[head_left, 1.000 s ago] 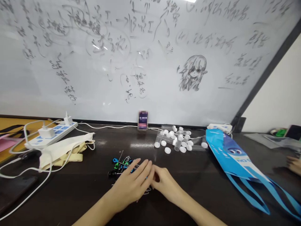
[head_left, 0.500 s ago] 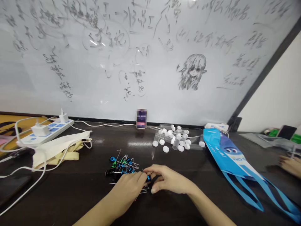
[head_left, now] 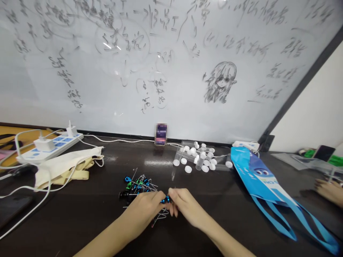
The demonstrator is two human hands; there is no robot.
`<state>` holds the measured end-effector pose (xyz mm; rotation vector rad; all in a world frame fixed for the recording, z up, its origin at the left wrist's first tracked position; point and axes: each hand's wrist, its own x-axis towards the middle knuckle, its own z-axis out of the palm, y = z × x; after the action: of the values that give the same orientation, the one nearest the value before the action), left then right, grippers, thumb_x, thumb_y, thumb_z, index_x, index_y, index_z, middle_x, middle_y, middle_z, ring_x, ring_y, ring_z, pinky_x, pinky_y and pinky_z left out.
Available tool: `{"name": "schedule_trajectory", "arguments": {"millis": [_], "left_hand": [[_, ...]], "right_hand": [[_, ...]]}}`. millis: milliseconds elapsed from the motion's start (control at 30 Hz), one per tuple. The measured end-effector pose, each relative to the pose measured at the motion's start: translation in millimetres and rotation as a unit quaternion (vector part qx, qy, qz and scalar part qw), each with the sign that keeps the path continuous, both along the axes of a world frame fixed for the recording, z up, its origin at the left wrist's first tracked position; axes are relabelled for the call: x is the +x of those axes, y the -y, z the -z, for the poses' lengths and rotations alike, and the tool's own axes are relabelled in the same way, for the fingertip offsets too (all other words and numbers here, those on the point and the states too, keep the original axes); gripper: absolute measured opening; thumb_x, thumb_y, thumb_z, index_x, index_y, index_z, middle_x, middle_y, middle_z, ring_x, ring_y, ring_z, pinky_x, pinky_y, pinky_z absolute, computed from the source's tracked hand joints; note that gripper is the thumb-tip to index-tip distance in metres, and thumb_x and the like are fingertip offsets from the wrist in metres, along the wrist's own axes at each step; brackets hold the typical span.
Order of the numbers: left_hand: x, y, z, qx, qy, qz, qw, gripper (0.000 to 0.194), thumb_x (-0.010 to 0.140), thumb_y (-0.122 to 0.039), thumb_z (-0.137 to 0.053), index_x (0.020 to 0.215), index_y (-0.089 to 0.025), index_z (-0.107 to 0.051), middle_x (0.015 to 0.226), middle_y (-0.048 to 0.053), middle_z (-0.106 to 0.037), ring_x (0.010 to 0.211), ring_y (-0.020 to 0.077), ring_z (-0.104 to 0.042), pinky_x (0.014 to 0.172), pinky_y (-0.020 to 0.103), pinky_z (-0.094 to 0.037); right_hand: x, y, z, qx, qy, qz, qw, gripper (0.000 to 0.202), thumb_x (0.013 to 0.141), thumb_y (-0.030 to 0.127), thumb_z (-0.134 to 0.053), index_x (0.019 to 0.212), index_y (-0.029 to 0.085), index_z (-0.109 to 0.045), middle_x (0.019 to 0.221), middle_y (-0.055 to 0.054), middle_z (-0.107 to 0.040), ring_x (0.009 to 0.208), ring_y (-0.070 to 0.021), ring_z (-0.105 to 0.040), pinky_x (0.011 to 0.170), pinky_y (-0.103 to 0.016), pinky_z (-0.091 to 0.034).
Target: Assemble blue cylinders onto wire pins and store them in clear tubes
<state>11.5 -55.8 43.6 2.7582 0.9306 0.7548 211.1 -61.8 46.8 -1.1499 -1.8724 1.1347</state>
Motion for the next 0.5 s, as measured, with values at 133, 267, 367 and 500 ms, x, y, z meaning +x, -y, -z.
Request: {"name": "schedule_trajectory", "arguments": {"millis": [133,267,367,500], "left_hand": [[-1.4,-2.8,-1.9,-0.045,0.023,-0.020,0.999,0.006,0.094,-0.016,-0.053,0.089,-0.018,-0.055,0.076,0.002,-0.068,0.068,0.0199,-0.068,0.058,0.026,-0.045],[-2.8,-3.7,-2.8,-0.058,0.028,-0.020,0.998,0.006,0.093,-0.015,-0.055,0.087,-0.017,-0.056,0.075,0.002,-0.067,0.068,0.0195,-0.067,0.058,0.025,-0.044],[-3.3,-3.9,-1.5,-0.068,0.034,-0.026,0.997,0.007,0.094,-0.019,-0.054,0.087,-0.017,-0.056,0.075,0.001,-0.066,0.069,0.0194,-0.067,0.060,0.025,-0.044],[-4.0,-4.4,0.9,-0.079,0.042,-0.036,0.995,0.006,0.094,-0.019,-0.053,0.089,-0.019,-0.056,0.076,0.000,-0.067,0.068,0.0182,-0.066,0.059,0.025,-0.043]], "right_hand": [[-2.9,3.0,-1.6,0.039,-0.019,0.009,0.999,0.029,0.086,0.043,-0.067,0.102,0.021,-0.058,0.092,-0.001,-0.061,0.080,-0.0154,-0.058,0.071,-0.025,-0.046],[-3.1,2.2,-3.2,0.011,-0.014,0.005,1.000,0.031,0.092,0.049,-0.055,0.093,0.018,-0.059,0.083,-0.001,-0.061,0.066,-0.0133,-0.057,0.061,-0.024,-0.045],[-1.6,1.5,-3.2,-0.001,0.002,-0.004,1.000,0.037,0.099,0.046,-0.042,0.081,0.018,-0.058,0.067,0.002,-0.056,0.056,-0.0116,-0.053,0.061,-0.024,-0.044],[0.4,0.1,-3.1,0.035,-0.023,0.026,0.999,0.046,0.080,0.039,-0.074,0.116,0.024,-0.051,0.105,-0.003,-0.058,0.088,-0.0166,-0.058,0.075,-0.026,-0.047]]}}
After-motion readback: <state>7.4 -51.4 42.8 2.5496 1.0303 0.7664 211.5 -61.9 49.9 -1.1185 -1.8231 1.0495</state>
